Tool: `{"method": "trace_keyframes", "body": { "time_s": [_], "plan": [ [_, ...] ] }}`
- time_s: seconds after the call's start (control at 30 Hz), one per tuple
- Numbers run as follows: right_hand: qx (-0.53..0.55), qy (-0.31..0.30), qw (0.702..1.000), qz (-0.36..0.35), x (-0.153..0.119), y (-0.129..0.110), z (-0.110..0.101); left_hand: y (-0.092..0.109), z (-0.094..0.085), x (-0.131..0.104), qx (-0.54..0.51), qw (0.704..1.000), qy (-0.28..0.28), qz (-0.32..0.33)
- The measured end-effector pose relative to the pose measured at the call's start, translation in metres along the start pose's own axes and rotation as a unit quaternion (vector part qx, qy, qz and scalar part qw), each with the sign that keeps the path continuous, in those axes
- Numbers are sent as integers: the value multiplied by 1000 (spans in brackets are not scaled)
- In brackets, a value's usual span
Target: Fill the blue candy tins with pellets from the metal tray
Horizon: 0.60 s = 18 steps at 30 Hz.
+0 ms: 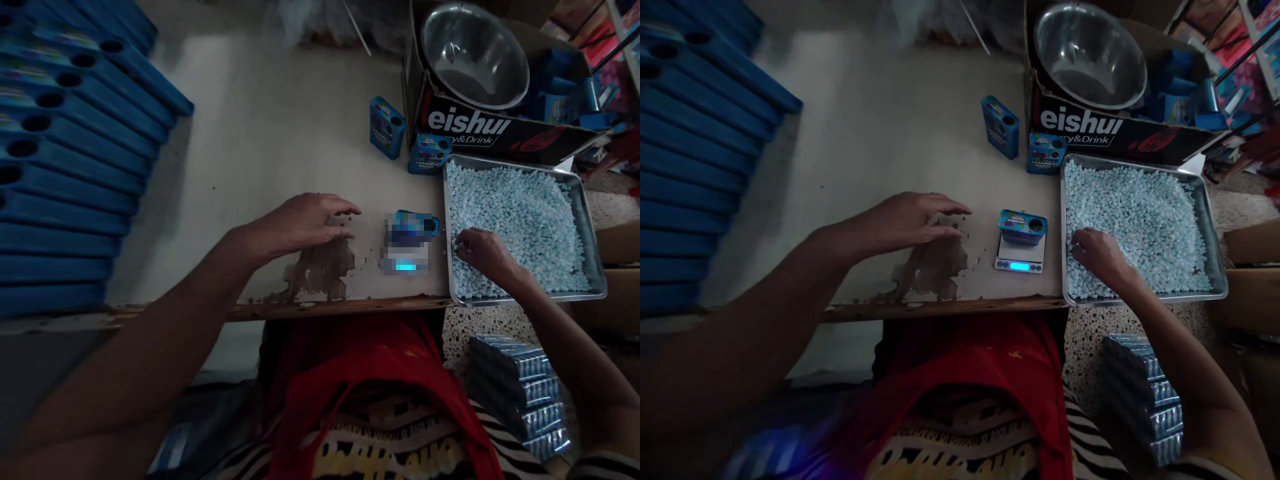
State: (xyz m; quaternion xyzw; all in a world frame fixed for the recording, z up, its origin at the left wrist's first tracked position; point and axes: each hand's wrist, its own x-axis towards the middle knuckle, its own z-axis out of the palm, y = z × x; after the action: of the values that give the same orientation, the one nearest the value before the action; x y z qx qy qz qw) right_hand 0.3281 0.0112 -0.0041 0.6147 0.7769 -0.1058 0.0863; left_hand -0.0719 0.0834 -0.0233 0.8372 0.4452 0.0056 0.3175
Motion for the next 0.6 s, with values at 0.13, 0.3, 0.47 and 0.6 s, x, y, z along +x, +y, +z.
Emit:
{"method": "trace_keyframes", "body": {
  "time_s": [0.13, 0.3, 0.47, 0.6],
  "plan": [
    [32, 18, 998, 43, -3, 11, -1, 3, -1, 0, 10, 1000, 0, 5],
    [148, 107, 981, 65, 0, 10, -37, 4, -4, -4, 14, 1000, 5, -1],
    [278, 183, 942, -39, 13, -41, -64, 5, -2, -5, 7, 1000, -6, -13],
    [268, 149, 945, -114, 20, -69, -63, 7, -6, -8, -6, 1000, -3, -6]
  ]
}}
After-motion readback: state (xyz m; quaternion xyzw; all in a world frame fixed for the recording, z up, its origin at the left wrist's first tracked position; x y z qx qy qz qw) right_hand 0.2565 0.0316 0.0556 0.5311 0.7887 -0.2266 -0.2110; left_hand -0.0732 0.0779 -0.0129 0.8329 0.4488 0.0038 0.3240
